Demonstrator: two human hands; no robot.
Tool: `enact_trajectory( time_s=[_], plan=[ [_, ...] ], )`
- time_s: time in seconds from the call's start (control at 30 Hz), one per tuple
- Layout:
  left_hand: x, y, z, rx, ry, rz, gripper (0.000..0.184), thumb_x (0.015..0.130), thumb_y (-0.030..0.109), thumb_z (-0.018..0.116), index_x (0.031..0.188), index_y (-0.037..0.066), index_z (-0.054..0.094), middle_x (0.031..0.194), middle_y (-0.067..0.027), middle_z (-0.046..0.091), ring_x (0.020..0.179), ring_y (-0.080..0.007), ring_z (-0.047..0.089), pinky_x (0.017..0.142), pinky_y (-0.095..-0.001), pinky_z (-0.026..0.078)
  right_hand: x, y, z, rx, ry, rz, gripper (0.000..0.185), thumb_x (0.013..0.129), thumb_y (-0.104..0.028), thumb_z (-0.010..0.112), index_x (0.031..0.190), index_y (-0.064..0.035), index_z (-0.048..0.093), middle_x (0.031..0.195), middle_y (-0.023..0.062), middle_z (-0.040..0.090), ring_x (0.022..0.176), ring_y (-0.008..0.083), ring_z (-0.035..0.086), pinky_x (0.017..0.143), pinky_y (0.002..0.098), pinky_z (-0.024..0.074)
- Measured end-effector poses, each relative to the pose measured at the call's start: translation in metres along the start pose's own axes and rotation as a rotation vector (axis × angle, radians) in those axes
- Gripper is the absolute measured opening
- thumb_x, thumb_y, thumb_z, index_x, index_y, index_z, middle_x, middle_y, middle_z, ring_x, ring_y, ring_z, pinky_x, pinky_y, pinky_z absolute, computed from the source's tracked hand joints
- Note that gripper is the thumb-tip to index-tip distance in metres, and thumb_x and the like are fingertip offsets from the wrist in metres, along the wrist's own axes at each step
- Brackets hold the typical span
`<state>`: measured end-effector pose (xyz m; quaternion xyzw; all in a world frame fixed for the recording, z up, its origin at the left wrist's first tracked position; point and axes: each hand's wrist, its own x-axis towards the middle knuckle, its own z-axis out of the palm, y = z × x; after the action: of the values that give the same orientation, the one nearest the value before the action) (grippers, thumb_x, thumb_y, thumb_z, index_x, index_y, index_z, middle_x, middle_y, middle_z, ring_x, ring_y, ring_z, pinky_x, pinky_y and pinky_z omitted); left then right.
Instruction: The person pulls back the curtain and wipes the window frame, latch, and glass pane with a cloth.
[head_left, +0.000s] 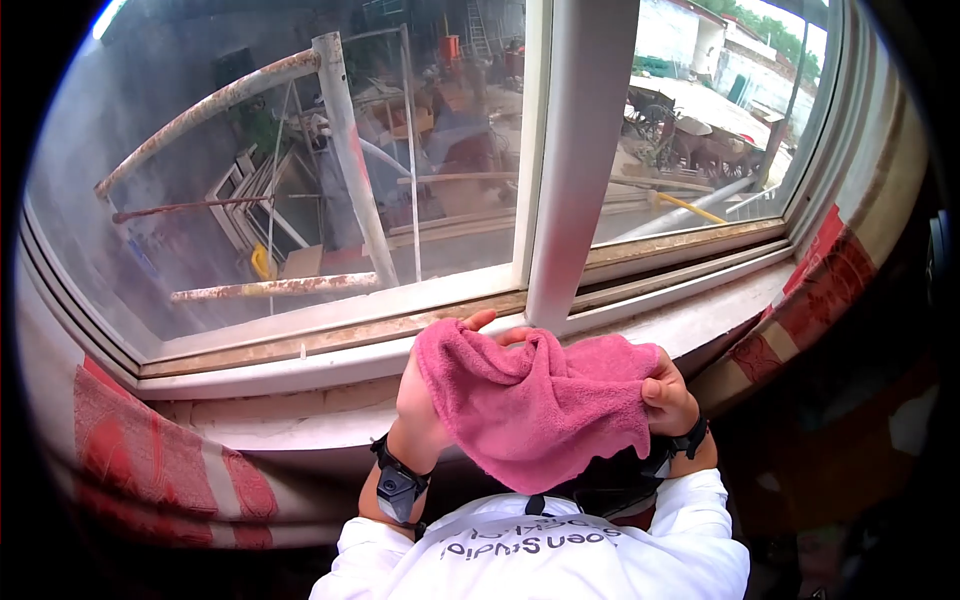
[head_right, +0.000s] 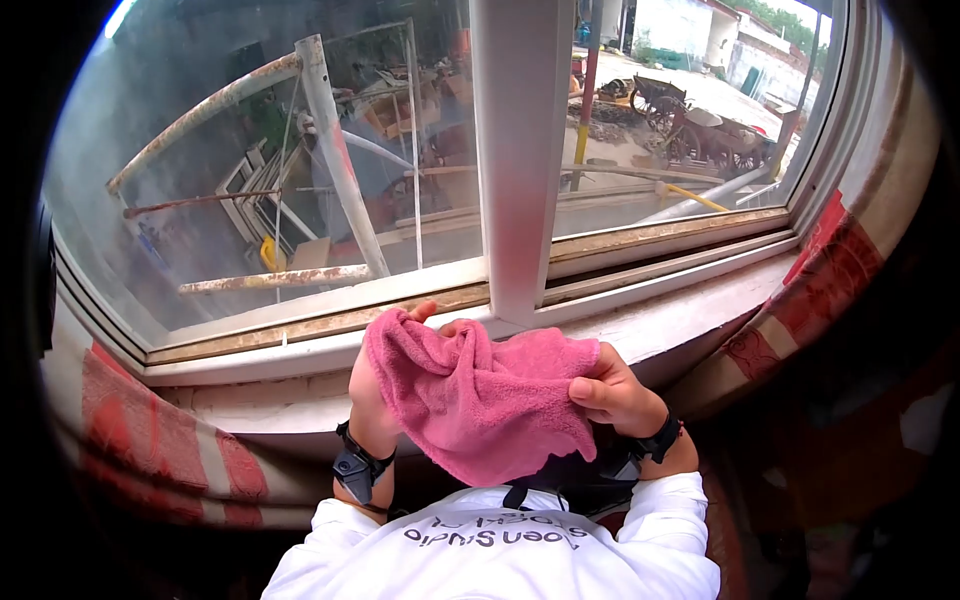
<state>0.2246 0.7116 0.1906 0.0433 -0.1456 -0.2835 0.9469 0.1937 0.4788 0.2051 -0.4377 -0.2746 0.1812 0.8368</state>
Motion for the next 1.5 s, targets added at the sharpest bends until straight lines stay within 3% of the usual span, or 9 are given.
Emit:
enact_trajectory(
  time_s=[0.17, 0.33, 0.43, 0.57, 0.73, 0.97, 1.2, 1.33, 1.5],
  plan=[
    [0.008, -0.030, -0.023, -0.033, 0.025, -0.136, 0.050, 0.088, 0.034, 0.021, 0.122, -0.002, 0.027, 0.120, -0.0243, 0.038, 0.111, -0.0332, 0.040, 0.096, -0.0438, 0.030, -0.010, -0.015, 0.000, -0.336, 0.381, -0.296, 0.055, 0.079, -0.036, 0.048, 0.114, 0.0052, 0.036, 0.103, 0.0181, 0.052, 0.093, 0.0284, 0.053, 0.082, 0.0370, 0.0424],
    [0.033, -0.095, -0.021, 0.022, 0.273, -0.175, 0.061, 0.086, 0.043, 0.030, 0.124, -0.003, 0.024, 0.126, -0.0207, 0.032, 0.116, -0.0296, 0.035, 0.100, -0.0404, 0.025, -0.016, -0.033, -0.009, -0.311, 0.666, -0.458, 0.064, 0.081, -0.052, 0.037, 0.115, 0.0029, 0.039, 0.111, 0.0151, 0.048, 0.101, 0.0251, 0.047, 0.088, 0.0341, 0.0357],
    [0.044, -0.118, -0.037, -0.577, -0.040, -0.513, 0.066, 0.085, 0.047, 0.031, 0.124, -0.006, 0.022, 0.127, -0.0214, 0.030, 0.116, -0.0306, 0.034, 0.101, -0.0399, 0.024, -0.019, -0.057, -0.002, -0.335, 0.727, -0.525, 0.059, 0.084, -0.048, 0.035, 0.113, 0.0025, 0.042, 0.110, 0.0149, 0.049, 0.099, 0.0236, 0.048, 0.088, 0.0321, 0.0359],
    [0.045, -0.143, -0.017, -0.335, -0.083, -0.666, 0.079, 0.080, 0.059, 0.022, 0.125, -0.005, 0.022, 0.129, -0.0222, 0.026, 0.121, -0.0332, 0.024, 0.101, -0.0501, 0.013, -0.028, -0.065, -0.021, -0.502, 0.818, -0.504, 0.053, 0.085, -0.043, 0.034, 0.111, 0.0033, 0.043, 0.106, 0.0138, 0.051, 0.095, 0.0220, 0.050, 0.085, 0.0308, 0.0375],
    [0.065, -0.129, -0.005, 0.151, 0.012, -0.533, 0.041, 0.084, 0.028, 0.046, 0.116, 0.002, 0.039, 0.114, -0.0092, 0.047, 0.105, -0.0175, 0.045, 0.093, -0.0308, 0.033, -0.052, -0.077, -0.019, -0.300, 0.730, -0.567, 0.047, 0.086, -0.036, 0.034, 0.110, 0.0037, 0.043, 0.105, 0.0141, 0.051, 0.094, 0.0221, 0.051, 0.084, 0.0316, 0.0386],
    [0.090, -0.137, -0.027, 0.316, 0.012, -0.373, 0.033, 0.082, 0.021, 0.050, 0.106, -0.001, 0.046, 0.103, -0.0096, 0.053, 0.095, -0.0192, 0.051, 0.087, -0.0311, 0.038, -0.082, -0.089, -0.028, -0.315, 0.812, -0.432, 0.047, 0.086, -0.037, 0.034, 0.108, 0.0030, 0.043, 0.101, 0.0151, 0.053, 0.091, 0.0242, 0.052, 0.081, 0.0334, 0.0414],
    [0.081, -0.196, -0.036, -0.533, -0.210, -0.735, 0.060, 0.082, 0.041, 0.046, 0.125, 0.005, 0.027, 0.125, -0.0129, 0.037, 0.113, -0.0235, 0.039, 0.097, -0.0382, 0.030, -0.075, -0.081, -0.021, -0.523, 0.755, -0.551, 0.041, 0.083, -0.029, 0.035, 0.107, 0.0028, 0.044, 0.098, 0.0137, 0.054, 0.088, 0.0221, 0.053, 0.081, 0.0320, 0.0402],
    [0.094, -0.191, -0.058, -0.140, 0.062, -0.630, 0.044, 0.089, 0.030, 0.035, 0.122, 0.003, 0.030, 0.123, -0.0139, 0.039, 0.110, -0.0253, 0.041, 0.096, -0.0395, 0.032, -0.071, -0.086, -0.022, -0.354, 0.696, -0.646, 0.033, 0.081, -0.020, 0.040, 0.103, 0.0037, 0.047, 0.096, 0.0126, 0.054, 0.090, 0.0203, 0.052, 0.083, 0.0322, 0.0391],
    [0.074, -0.128, -0.024, 0.416, 0.255, -0.304, 0.037, 0.085, 0.024, 0.046, 0.113, 0.000, 0.040, 0.111, -0.0117, 0.049, 0.101, -0.0213, 0.048, 0.090, -0.0350, 0.037, -0.084, -0.105, -0.046, -0.381, 0.634, -0.678, 0.019, 0.088, -0.011, 0.039, 0.104, -0.0050, 0.046, 0.100, 0.0060, 0.054, 0.094, 0.0157, 0.051, 0.084, 0.0301, 0.0396]
  ],
)
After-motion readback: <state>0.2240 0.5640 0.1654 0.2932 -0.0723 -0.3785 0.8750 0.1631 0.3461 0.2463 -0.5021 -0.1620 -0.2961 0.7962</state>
